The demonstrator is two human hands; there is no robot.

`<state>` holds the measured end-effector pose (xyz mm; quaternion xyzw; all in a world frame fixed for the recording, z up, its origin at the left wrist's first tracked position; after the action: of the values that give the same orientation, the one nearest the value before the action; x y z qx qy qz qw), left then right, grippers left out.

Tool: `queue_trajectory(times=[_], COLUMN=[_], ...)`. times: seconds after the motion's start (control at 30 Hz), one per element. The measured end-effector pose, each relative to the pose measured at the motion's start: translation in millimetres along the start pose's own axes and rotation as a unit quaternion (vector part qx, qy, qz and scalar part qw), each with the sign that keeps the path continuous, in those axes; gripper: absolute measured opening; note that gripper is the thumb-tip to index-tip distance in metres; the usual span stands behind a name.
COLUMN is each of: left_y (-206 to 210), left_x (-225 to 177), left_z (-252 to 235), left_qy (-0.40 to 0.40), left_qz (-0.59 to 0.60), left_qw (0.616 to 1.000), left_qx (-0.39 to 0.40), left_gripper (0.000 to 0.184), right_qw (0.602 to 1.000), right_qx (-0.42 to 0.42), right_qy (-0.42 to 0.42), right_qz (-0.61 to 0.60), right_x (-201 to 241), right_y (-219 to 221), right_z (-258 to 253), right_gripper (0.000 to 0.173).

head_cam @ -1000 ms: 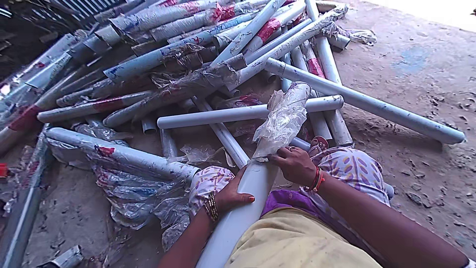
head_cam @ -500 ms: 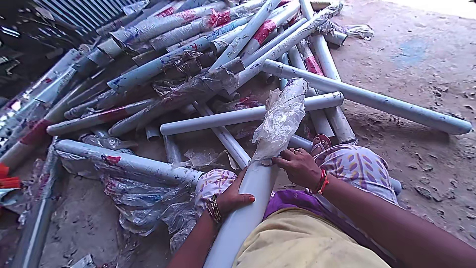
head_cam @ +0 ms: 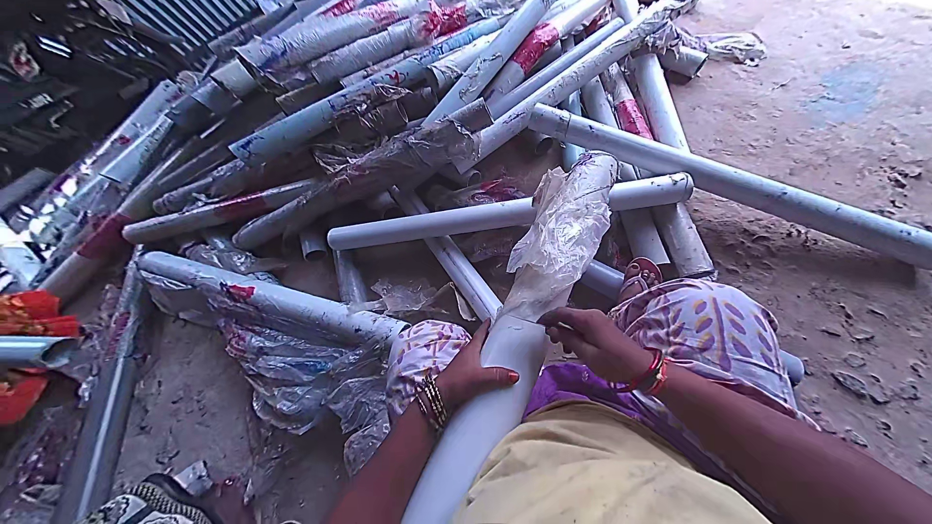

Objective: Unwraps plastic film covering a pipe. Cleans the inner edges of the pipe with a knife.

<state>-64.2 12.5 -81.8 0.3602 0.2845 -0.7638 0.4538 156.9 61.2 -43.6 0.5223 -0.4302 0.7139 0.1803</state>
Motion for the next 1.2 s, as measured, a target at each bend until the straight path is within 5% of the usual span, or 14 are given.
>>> queue_trajectory(times=[0.13, 0.33, 0.53, 0.67, 1.0, 1.2], left_y=[-0.4, 5.5, 6.8, 4.2, 6.1, 9.1], left_x=[-5.5, -12.4, -10.0, -12.3, -9.4, -9.9], left_z=[3.1, 4.8, 0.3, 0.4, -1.1, -0.4], left_qy=[-0.003, -0.014, -0.031, -0.036, -0.017, -0.037], left_qz=[-0.024, -0.045, -0.063, -0.069, -0.085, -0.118], left_qw=[1.000, 0.998, 0.997, 0.997, 0.996, 0.992], left_qx=[-0.013, -0.039, -0.018, -0.008, -0.027, -0.005], left_gripper=[0.132, 0.132, 0.133, 0.132, 0.134, 0.134], right_qw=[0.957, 0.896, 0.974, 0.994, 0.904, 0.923], right_qx=[-0.084, -0.145, 0.072, 0.012, -0.124, -0.080], right_qy=[-0.161, -0.190, 0.062, -0.039, -0.186, -0.070], right_qz=[0.228, 0.374, 0.204, 0.103, 0.365, 0.369], right_x=[6.1, 4.9, 1.0, -0.3, 2.5, -0.8], right_y=[24.0, 18.3, -8.5, -0.1, 26.9, 13.7], right_z=[15.6, -3.1, -31.6, -14.1, 1.6, -19.8], right_gripper=[0.025, 0.027, 0.031, 0.029, 0.028, 0.027])
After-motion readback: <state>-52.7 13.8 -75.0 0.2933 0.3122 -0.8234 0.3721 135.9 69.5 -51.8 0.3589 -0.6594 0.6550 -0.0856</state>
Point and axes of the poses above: each hand's wrist, its own z-axis away from the middle knuckle, its own y-axis out of the palm, x = y × z, the point moved 4 cm from there along -z, towards the middle knuckle, and after that the axes turned 4 degrees about y, right-handed, at the moved point
